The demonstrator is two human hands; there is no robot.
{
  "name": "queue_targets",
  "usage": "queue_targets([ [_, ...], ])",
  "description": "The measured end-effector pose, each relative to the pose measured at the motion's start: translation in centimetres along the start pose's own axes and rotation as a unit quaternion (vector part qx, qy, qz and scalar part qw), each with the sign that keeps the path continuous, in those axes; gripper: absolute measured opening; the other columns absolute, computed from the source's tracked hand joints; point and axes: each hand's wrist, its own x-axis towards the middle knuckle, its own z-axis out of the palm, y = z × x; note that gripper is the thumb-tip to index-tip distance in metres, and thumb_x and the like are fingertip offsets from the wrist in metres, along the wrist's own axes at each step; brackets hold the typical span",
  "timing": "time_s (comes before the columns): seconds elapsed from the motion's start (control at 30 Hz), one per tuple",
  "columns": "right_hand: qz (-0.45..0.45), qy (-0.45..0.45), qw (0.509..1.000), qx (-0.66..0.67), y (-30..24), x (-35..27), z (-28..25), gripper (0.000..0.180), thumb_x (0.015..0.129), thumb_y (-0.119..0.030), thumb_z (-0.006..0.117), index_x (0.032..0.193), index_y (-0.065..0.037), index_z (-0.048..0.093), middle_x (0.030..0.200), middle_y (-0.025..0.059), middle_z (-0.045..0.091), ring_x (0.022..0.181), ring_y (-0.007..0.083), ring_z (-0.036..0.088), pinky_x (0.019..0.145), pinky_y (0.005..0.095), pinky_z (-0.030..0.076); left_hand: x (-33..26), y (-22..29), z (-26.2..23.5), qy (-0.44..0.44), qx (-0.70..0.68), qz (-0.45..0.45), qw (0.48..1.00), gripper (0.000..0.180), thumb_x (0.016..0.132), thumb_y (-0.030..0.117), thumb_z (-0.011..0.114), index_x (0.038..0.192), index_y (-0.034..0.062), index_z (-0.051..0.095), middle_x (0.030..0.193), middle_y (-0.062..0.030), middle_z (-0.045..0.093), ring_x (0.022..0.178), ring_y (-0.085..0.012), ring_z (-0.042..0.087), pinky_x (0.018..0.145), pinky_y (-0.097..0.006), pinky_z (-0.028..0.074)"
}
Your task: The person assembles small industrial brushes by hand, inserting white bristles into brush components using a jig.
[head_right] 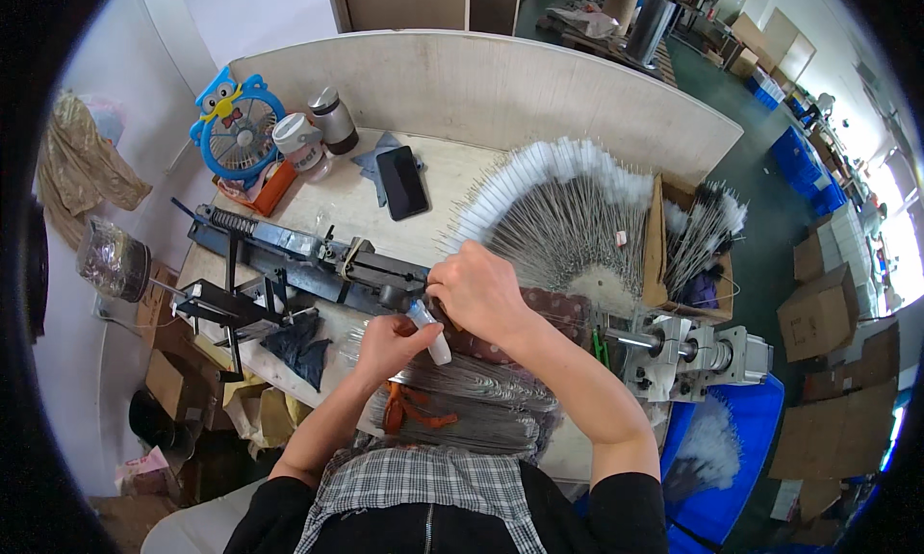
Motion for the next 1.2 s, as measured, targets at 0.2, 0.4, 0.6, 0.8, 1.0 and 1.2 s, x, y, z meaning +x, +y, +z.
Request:
queue_targets([
  [0.2, -0.009, 0.111, 0.991, 0.075, 0.5, -5.8, -2.3, 0.011, 0.078, -0.011, 0.067, 0.086, -0.004, 0.066, 0.078, 0.0088, 0.064, 0.077, 0.0266, 0.062, 0.064, 0.0345, 0.050, 0.0, 0.2, 3.2, -0.002, -0.403, -0.025, 0.915, 0.022, 0.084, 0.013, 0.062, 0.099, -0.0018, 0.057, 0.078, -0.0080, 0.063, 0.073, -0.0168, 0.063, 0.067, -0.028, 0.050],
  [0.4, -0.003, 0.073, 0.993, 0.097, 1.2, -6.9, 3.3, 0.020, 0.081, -0.012, 0.062, 0.100, -0.006, 0.060, 0.087, 0.0086, 0.060, 0.074, 0.0278, 0.062, 0.062, 0.0374, 0.050, 0.4, 0.2, 3.0, 0.042, -0.206, 0.058, 0.976, 0.013, 0.076, 0.003, 0.061, 0.087, 0.0009, 0.054, 0.068, -0.0052, 0.058, 0.058, -0.0153, 0.058, 0.052, -0.031, 0.049],
  [0.6, -0.047, 0.004, 0.998, 0.044, 2.6, -6.8, 5.5, 0.023, 0.077, -0.018, 0.067, 0.097, -0.008, 0.061, 0.083, 0.0071, 0.056, 0.076, 0.0261, 0.061, 0.063, 0.0350, 0.050, -0.6, -0.1, -0.7, 0.051, 0.041, 0.090, 0.994, 0.032, 0.081, 0.022, 0.070, 0.098, 0.0003, 0.053, 0.079, -0.0067, 0.060, 0.072, -0.0137, 0.059, 0.059, -0.029, 0.048],
  [0.8, 0.017, -0.011, 0.999, 0.039, 0.6, -7.3, 2.3, 0.026, 0.078, -0.015, 0.068, 0.100, -0.005, 0.061, 0.082, 0.0083, 0.054, 0.076, 0.0262, 0.061, 0.062, 0.0356, 0.050, -3.3, -11.4, -8.9, 0.176, -0.569, -0.102, 0.797, 0.025, 0.087, 0.034, 0.063, 0.093, 0.0102, 0.058, 0.075, 0.0017, 0.055, 0.066, -0.0104, 0.056, 0.058, -0.020, 0.044],
  [1.0, -0.024, -0.019, 0.997, 0.064, -0.6, -6.3, 1.3, 0.027, 0.078, -0.004, 0.065, 0.104, 0.000, 0.059, 0.091, 0.0126, 0.053, 0.079, 0.0305, 0.061, 0.065, 0.0380, 0.051, -4.0, -11.3, -11.5, 0.240, -0.550, -0.115, 0.792, 0.023, 0.086, 0.033, 0.065, 0.088, 0.0101, 0.064, 0.076, 0.0022, 0.062, 0.068, -0.0102, 0.059, 0.064, -0.025, 0.047],
  [1.2, -0.016, -0.002, 0.994, 0.104, -0.7, -6.6, -2.0, 0.029, 0.071, 0.005, 0.062, 0.100, 0.000, 0.059, 0.092, 0.0128, 0.056, 0.082, 0.0323, 0.059, 0.069, 0.0380, 0.049, -3.2, -10.8, -9.8, 0.328, -0.527, -0.100, 0.778, 0.013, 0.084, 0.022, 0.066, 0.084, 0.0088, 0.064, 0.070, 0.0014, 0.061, 0.063, -0.0098, 0.057, 0.062, -0.024, 0.046],
])
